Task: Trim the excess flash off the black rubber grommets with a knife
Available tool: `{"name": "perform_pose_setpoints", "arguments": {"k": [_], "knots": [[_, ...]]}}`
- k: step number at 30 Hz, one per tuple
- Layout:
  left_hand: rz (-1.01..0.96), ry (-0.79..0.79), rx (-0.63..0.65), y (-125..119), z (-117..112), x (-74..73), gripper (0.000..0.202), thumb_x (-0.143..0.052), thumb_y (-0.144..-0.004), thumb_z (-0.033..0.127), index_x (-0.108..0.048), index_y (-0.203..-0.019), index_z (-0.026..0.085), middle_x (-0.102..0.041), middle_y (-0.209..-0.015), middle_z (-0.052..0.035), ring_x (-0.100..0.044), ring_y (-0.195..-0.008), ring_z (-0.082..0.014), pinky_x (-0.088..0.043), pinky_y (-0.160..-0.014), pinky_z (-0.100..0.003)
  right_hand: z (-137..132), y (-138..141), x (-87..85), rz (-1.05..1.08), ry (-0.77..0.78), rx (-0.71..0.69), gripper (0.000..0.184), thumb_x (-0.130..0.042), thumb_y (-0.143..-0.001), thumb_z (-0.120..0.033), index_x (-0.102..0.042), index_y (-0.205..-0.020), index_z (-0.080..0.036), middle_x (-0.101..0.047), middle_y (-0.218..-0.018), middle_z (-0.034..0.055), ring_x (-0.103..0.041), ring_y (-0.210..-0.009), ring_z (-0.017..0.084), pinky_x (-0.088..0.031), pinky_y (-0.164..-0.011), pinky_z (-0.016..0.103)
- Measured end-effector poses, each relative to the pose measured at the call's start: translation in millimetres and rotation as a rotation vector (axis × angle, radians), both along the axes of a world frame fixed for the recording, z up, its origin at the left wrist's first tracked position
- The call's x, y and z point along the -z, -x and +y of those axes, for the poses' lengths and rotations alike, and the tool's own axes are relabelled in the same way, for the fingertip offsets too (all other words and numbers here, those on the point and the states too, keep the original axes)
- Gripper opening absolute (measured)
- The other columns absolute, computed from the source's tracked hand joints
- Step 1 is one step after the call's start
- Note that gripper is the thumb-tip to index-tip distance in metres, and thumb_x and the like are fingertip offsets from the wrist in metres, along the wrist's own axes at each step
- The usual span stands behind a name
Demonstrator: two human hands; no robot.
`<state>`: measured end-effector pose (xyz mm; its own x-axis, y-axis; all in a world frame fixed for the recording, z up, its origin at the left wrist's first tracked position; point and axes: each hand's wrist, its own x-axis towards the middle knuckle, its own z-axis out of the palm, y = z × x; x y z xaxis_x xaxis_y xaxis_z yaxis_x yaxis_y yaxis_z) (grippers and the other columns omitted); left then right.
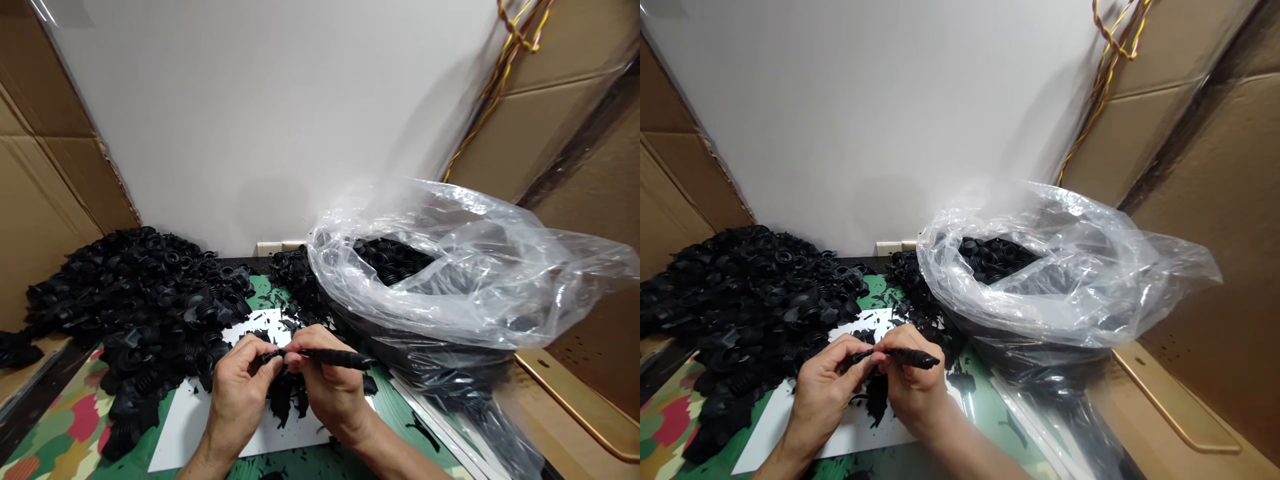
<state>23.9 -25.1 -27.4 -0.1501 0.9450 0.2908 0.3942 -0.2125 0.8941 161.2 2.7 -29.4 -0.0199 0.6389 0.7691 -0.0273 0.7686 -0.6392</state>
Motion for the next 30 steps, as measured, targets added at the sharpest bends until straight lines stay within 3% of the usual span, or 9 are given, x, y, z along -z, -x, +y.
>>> {"name": "perform_pose_setpoints", "arguments": {"k": [4, 8, 17, 24, 30], "knots": [[-0.004, 0.025, 0.002, 0, 0, -2.7, 0.008, -0.064, -0.071, 0.023, -0.07, -0.066, 0.02, -0.057, -0.062, 0.001, -0.051, -0.055, -0.0129, -0.039, -0.049, -0.022, 4, -2, -3.6, 0.116, 0.223, -0.025, 0.008, -0.059, -0.083, -0.016, -0.062, -0.075, -0.018, -0.059, -0.064, -0.0002, -0.055, -0.048, 0.011, -0.045, -0.046, 0.023], [-0.061, 0.06, -0.039, 3, 2, -5.3, 0.006, -0.066, -0.066, 0.024, -0.07, -0.066, 0.019, -0.056, -0.06, 0.0021, -0.047, -0.048, -0.0111, -0.037, -0.044, -0.022, 9, -10, -8.6, 0.225, 0.429, -0.03, 0.011, -0.065, -0.079, -0.026, -0.062, -0.074, -0.018, -0.058, -0.055, -0.0027, -0.057, -0.045, 0.012, -0.046, -0.045, 0.024], [-0.098, 0.098, -0.122, 9, 4, -18.3, 0.012, -0.068, -0.058, 0.028, -0.069, -0.064, 0.017, -0.055, -0.057, 0.0033, -0.044, -0.04, -0.0087, -0.035, -0.039, -0.022, 11, -19, -18.1, 0.282, 0.452, -0.029, 0.015, -0.068, -0.075, -0.031, -0.063, -0.07, -0.018, -0.06, -0.047, -0.0027, -0.056, -0.043, 0.013, -0.047, -0.047, 0.025], [-0.151, 0.227, -0.064, 8, -12, -26.5, 0.015, -0.068, -0.057, 0.03, -0.068, -0.064, 0.016, -0.048, -0.047, 0.0059, -0.042, -0.037, -0.0092, -0.034, -0.037, -0.021, -6, -10, -29.5, 0.254, 0.472, -0.235, 0.011, -0.069, -0.074, -0.026, -0.063, -0.071, -0.017, -0.058, -0.052, -0.0034, -0.056, -0.043, 0.011, -0.044, -0.045, 0.022], [-0.189, 0.246, -0.045, 13, -31, -26.4, 0.017, -0.068, -0.057, 0.029, -0.068, -0.067, 0.015, -0.05, -0.048, 0.0052, -0.044, -0.037, -0.0092, -0.034, -0.037, -0.021, -28, 5, -17.9, 0.209, 0.583, -0.383, 0.012, -0.069, -0.074, -0.027, -0.064, -0.074, -0.016, -0.058, -0.055, -0.0019, -0.057, -0.047, 0.012, -0.044, -0.048, 0.023]]}}
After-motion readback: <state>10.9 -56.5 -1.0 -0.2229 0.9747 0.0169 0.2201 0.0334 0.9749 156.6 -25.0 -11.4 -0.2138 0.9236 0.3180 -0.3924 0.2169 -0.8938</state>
